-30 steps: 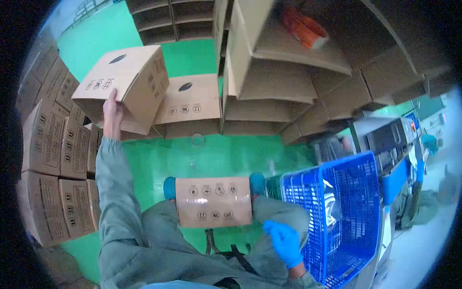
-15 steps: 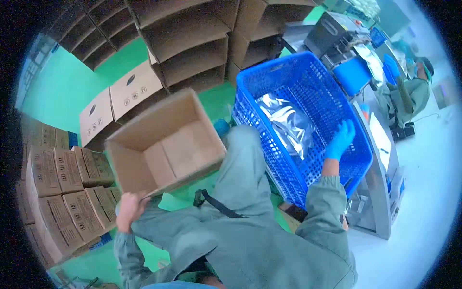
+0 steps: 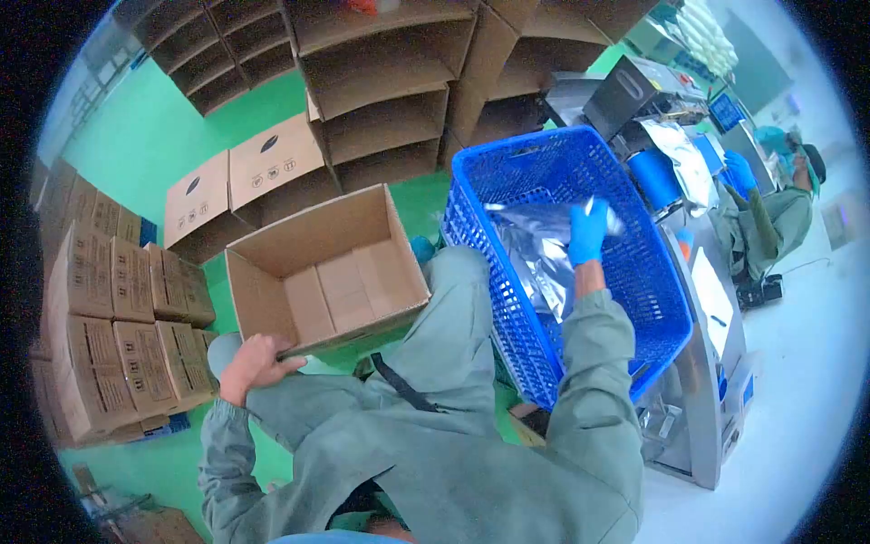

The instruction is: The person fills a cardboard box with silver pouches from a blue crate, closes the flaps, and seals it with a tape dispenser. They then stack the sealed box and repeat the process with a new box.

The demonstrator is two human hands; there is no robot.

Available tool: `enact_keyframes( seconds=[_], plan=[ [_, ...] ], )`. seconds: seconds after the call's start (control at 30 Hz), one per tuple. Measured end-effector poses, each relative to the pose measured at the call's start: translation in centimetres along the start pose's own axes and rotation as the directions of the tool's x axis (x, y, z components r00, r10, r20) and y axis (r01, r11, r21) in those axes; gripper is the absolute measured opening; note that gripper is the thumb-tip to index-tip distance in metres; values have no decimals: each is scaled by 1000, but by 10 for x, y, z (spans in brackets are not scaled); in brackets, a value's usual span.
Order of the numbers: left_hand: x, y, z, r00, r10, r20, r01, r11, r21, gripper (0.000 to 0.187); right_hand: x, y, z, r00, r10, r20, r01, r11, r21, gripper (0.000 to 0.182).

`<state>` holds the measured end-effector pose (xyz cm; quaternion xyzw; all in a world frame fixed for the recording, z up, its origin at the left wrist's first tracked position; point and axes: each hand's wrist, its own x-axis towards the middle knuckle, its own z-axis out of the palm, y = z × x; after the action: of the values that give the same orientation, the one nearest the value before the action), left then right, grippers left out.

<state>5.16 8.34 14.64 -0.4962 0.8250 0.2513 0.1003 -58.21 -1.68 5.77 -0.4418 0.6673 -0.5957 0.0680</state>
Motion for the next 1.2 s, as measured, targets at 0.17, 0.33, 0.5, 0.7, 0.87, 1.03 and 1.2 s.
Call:
enact_keyframes(
  seconds=[0.17, 0.33, 0.5, 0.7, 0.87, 1.03, 1.2],
  plan=[
    [63, 33, -18, 977, 163, -138, -212, 656, -724, 65, -33, -288, 3, 711, -302, 635, 381, 925, 13, 33],
    [92, 119, -61, 795, 394, -461, -54, -711, -701, 105, -100, -361, 35, -161, -614, 773, 857, 301, 418, 31],
    [72, 60, -40, 853, -182, -489, -496, -572, -653, 72, -137, -353, 82, 137, -586, 799, 532, 724, 439, 45],
    [51, -1, -79, 555, -473, -685, -738, 101, -668, 35, -180, -349, 180, 515, -258, 817, -376, 789, 486, 62],
    [56, -54, 19, 485, -537, -690, -159, 722, -674, 28, -269, -255, 240, 502, -44, 864, -101, 989, 109, 54],
    [36, -28, 78, 708, -533, -463, 341, 833, -436, 32, -276, -243, 203, 358, 120, 926, 59, 987, -151, 60],
    [3, 12, 45, 886, -344, -311, 248, 918, -308, 39, -123, -177, 87, 870, -62, 489, 158, 975, -158, 51]
  ],
)
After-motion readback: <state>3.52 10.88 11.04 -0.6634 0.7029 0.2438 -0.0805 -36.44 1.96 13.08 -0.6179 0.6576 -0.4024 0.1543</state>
